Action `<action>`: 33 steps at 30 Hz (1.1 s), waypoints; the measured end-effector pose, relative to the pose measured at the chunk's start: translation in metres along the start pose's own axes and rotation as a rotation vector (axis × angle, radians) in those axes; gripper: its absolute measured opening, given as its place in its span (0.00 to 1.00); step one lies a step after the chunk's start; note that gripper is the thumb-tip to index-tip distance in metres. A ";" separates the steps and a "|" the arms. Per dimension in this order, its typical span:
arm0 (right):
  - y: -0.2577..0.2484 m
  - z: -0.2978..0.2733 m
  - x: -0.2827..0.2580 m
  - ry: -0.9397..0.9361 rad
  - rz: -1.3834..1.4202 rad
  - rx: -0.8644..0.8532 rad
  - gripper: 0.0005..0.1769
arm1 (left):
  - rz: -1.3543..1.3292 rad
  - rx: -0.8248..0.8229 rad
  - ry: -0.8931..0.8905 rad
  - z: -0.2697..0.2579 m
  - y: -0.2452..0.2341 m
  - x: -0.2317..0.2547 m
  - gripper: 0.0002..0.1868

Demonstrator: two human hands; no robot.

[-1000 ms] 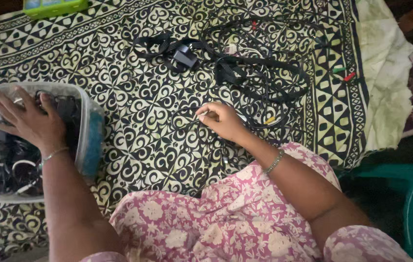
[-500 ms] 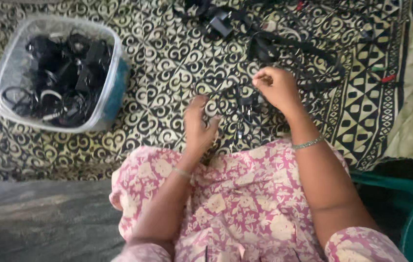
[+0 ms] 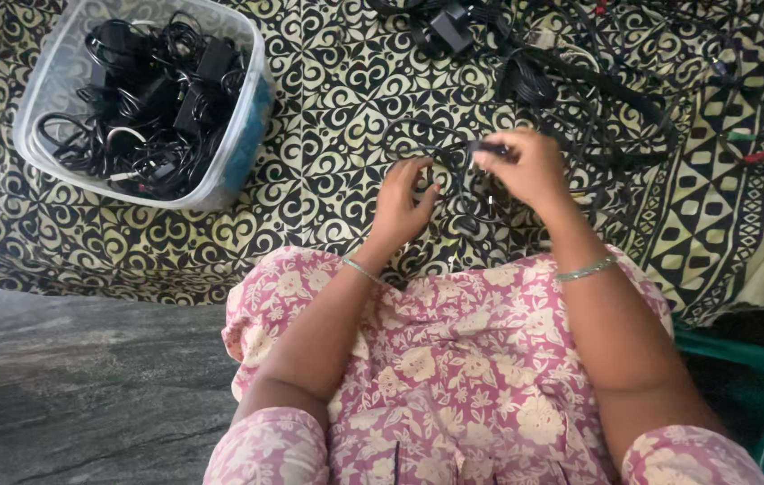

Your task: The person sits on a patterned floor and repeatedly picks up black power adapters and cables from a clear plastic bin. They untangle the cords, wrap them around the adapter bodies, and place the bundled units back into the bin. The process continues with multiple adapters and cables throughout the clip.

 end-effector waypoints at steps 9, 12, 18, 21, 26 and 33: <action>0.020 -0.011 -0.069 -0.179 0.558 -0.090 0.13 | -0.138 0.013 0.269 0.005 -0.014 0.019 0.34; 0.025 -0.013 -0.091 -0.257 0.621 -0.154 0.13 | -0.116 0.064 0.210 0.006 0.001 -0.015 0.27; -0.003 -0.003 -0.071 -0.130 0.406 -0.079 0.18 | -1.100 0.251 -0.152 0.016 -0.032 -0.067 0.13; -0.008 -0.002 -0.042 0.042 0.126 -0.148 0.19 | -1.419 0.259 -0.202 0.026 -0.059 -0.080 0.19; 0.010 -0.003 -0.031 -0.025 -0.151 -0.250 0.24 | -1.454 0.235 -0.198 0.026 -0.063 -0.082 0.21; 0.031 -0.001 -0.039 0.166 -0.313 -0.374 0.20 | -1.313 0.291 -0.216 0.026 -0.069 -0.087 0.18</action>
Point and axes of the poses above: each hand's wrist, its own z-axis towards the middle knuckle, its own y-axis out of the palm, x = y × z, the point moved 5 cm from there along z, towards the middle knuckle, and after that the axes turned 6 degrees about -x, right-handed, at the moved point
